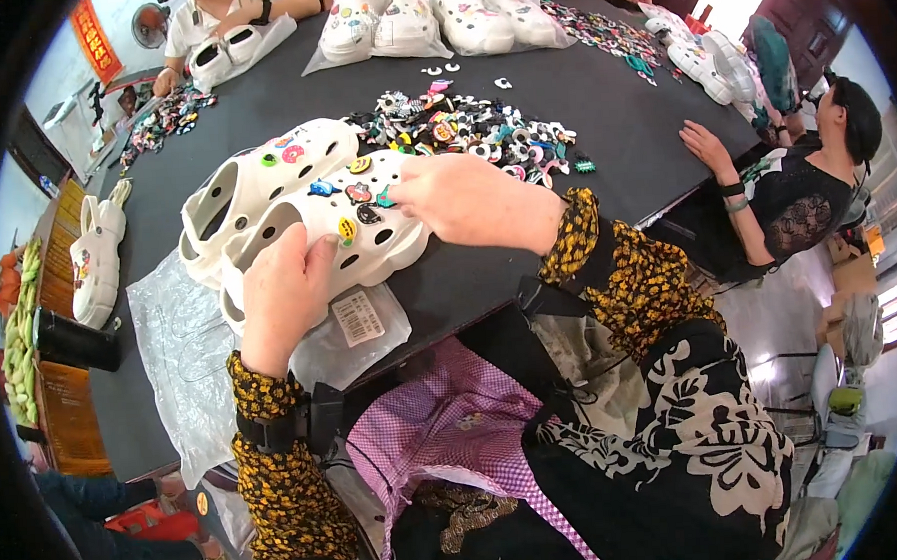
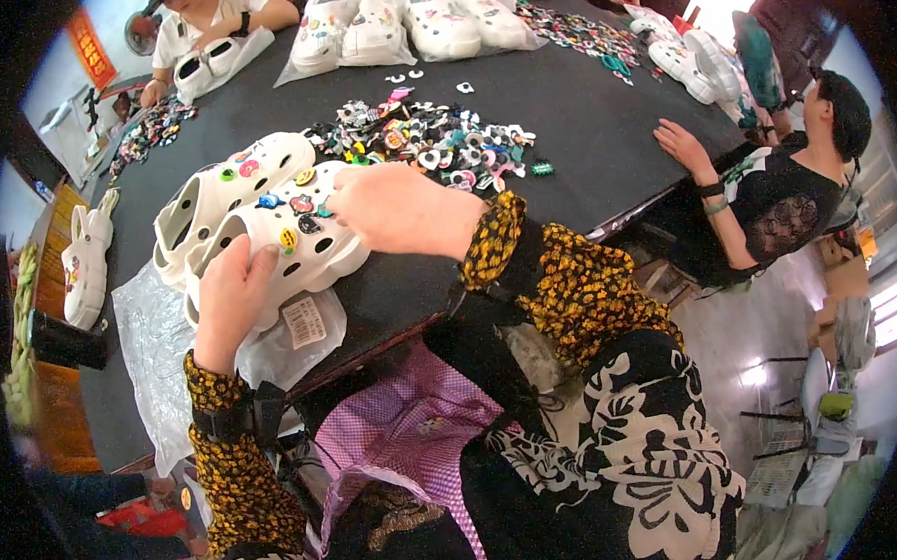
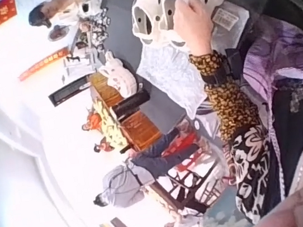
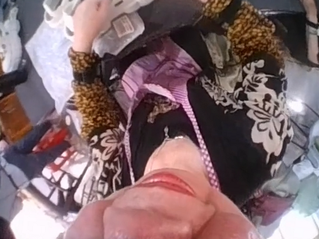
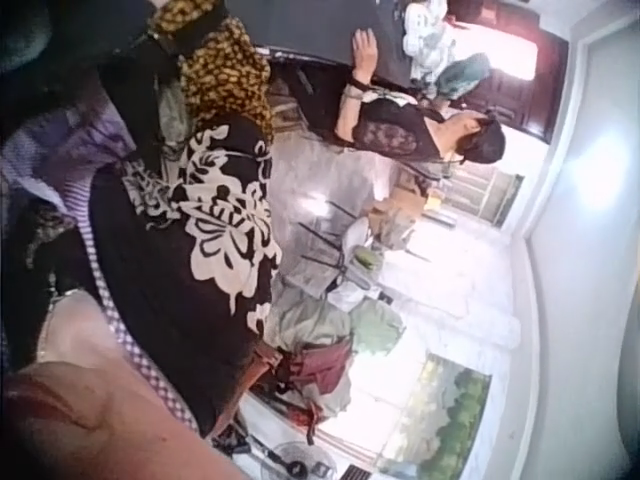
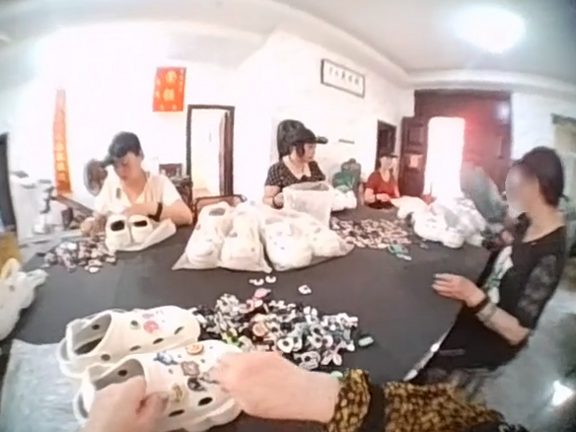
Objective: Applying decorative charms and accessories to clogs/shoes at a manufacturing table.
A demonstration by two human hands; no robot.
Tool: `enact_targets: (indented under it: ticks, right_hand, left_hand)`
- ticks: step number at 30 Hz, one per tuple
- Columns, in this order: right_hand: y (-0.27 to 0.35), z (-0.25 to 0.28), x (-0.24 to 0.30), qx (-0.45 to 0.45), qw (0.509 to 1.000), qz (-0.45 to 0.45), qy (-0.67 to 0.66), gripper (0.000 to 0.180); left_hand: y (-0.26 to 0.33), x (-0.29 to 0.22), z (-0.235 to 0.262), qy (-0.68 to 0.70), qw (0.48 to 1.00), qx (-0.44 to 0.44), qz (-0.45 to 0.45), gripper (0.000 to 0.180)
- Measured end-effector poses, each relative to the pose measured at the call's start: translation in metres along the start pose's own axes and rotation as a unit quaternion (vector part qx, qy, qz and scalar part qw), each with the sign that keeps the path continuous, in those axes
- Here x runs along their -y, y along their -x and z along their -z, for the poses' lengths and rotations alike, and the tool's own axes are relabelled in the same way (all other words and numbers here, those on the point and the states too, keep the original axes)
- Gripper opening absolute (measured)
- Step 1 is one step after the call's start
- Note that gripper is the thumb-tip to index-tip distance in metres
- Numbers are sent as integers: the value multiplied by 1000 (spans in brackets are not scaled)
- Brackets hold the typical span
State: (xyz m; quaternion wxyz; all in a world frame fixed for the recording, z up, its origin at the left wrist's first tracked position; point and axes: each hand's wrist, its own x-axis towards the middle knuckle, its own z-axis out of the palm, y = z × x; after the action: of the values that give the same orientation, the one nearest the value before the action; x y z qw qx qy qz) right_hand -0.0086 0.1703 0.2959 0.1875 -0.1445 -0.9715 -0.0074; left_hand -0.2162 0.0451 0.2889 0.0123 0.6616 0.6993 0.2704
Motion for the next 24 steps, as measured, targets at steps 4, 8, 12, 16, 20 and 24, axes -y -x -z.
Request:
enact_targets:
  ticks: [4, 8, 12, 16, 20, 24]
  right_hand:
    - [-7, -5, -16, -48, 975, -43, -212, 16]
    - [-13, -14, -23, -35, 929, -146, -339, 16]
    - [-21, -13, -30, 4, 915, -164, -369, 20]
    - [-26, -9, -35, 85, 852, -221, -467, 24]
    - [-25, -6, -35, 105, 878, -204, -420, 21]
    - [-16, -15, -17, 13, 934, -140, -329, 17]
  left_hand:
    - [-3, 4, -3, -13, 1000, 10, 17, 34]
    - [-4, 4, -4, -9, 1000, 10, 9, 34]
    - [-3, 5, -4, -13, 1000, 17, 17, 34]
    - [-4, 5, -4, -2, 1000, 22, 14, 35]
    - [-5, 4, -3, 5, 999, 32, 11, 35]
    - [-5, 4, 1, 13, 999, 29, 10, 34]
